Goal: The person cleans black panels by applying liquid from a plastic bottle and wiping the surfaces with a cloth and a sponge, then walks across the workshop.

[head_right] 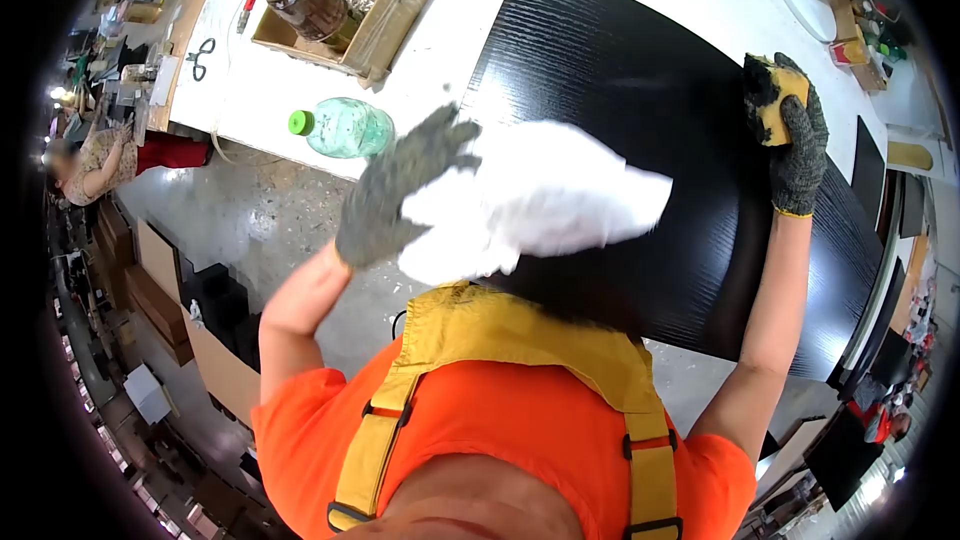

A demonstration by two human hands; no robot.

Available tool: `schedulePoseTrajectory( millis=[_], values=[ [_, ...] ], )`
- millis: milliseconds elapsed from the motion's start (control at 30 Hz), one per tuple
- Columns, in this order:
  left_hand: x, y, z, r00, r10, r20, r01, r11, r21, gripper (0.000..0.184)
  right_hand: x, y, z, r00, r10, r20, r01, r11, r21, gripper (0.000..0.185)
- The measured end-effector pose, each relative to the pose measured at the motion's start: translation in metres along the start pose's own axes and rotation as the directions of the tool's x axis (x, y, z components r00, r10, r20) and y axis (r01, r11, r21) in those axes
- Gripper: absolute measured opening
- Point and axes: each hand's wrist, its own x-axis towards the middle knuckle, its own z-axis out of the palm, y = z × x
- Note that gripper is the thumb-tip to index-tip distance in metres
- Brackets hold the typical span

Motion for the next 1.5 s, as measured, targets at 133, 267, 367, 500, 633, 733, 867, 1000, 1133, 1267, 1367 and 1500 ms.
schedulePoseTrajectory(
  millis=[133,267,367,500,633,733,867,1000,1133,1267,1367,1500],
  values=[
    [-0.008,0.005,-0.013,0.983,0.091,0.158,-0.092,0.996,0.0,0.059,-0.003,0.002,-0.002,1.0,0.018,-0.006,-0.018,0.998,-0.058,0.061],
    [0.055,-0.049,-0.001,0.951,0.309,0.01,-0.282,0.854,0.437,0.057,-0.003,0.001,0.001,0.999,0.03,0.013,-0.03,0.999,-0.022,0.062],
    [0.137,-0.08,-0.004,0.973,0.144,-0.182,-0.106,0.973,0.204,0.056,-0.003,-0.002,0.001,0.999,0.03,0.033,-0.029,0.999,-0.027,0.063],
    [0.209,-0.107,0.003,0.938,-0.103,-0.331,0.192,0.949,0.251,0.06,-0.002,0.0,0.002,0.998,0.024,0.062,-0.024,1.0,-0.009,0.062],
    [0.177,-0.095,0.01,0.933,-0.061,-0.355,0.126,0.979,0.162,0.057,0.001,0.0,0.001,0.996,0.024,0.083,-0.024,1.0,0.007,0.06],
    [0.098,-0.063,0.013,0.938,0.227,-0.261,-0.106,0.907,0.407,0.055,0.003,0.0,0.0,0.994,0.053,0.091,-0.055,0.998,0.017,0.061],
    [-0.003,-0.008,0.015,0.993,0.075,-0.09,-0.053,0.973,0.223,0.056,0.005,0.005,-0.008,0.994,0.073,0.079,-0.07,0.997,-0.04,0.061],
    [-0.065,0.033,0.005,0.999,-0.037,0.035,0.038,0.999,-0.011,0.038,0.002,0.004,-0.004,0.996,0.074,0.053,-0.075,0.997,0.011,0.06],
    [-0.125,0.022,0.0,0.963,-0.268,-0.027,0.249,0.922,-0.296,0.032,0.0,0.005,-0.004,0.994,0.069,0.079,-0.074,0.995,0.064,0.058],
    [-0.117,0.037,-0.042,0.899,-0.253,-0.359,0.181,0.958,-0.221,0.035,-0.003,0.003,-0.004,0.998,0.059,0.034,-0.059,0.998,0.003,0.055],
    [-0.055,0.053,-0.072,0.972,0.234,-0.034,-0.183,0.834,0.521,0.039,0.0,0.004,-0.006,0.999,0.042,0.033,-0.042,0.999,0.014,0.053],
    [0.0,0.035,-0.017,0.872,0.368,0.324,-0.4,0.916,0.036,0.045,-0.002,-0.003,0.001,0.999,0.008,0.032,-0.007,1.0,-0.02,0.055]
  ],
)
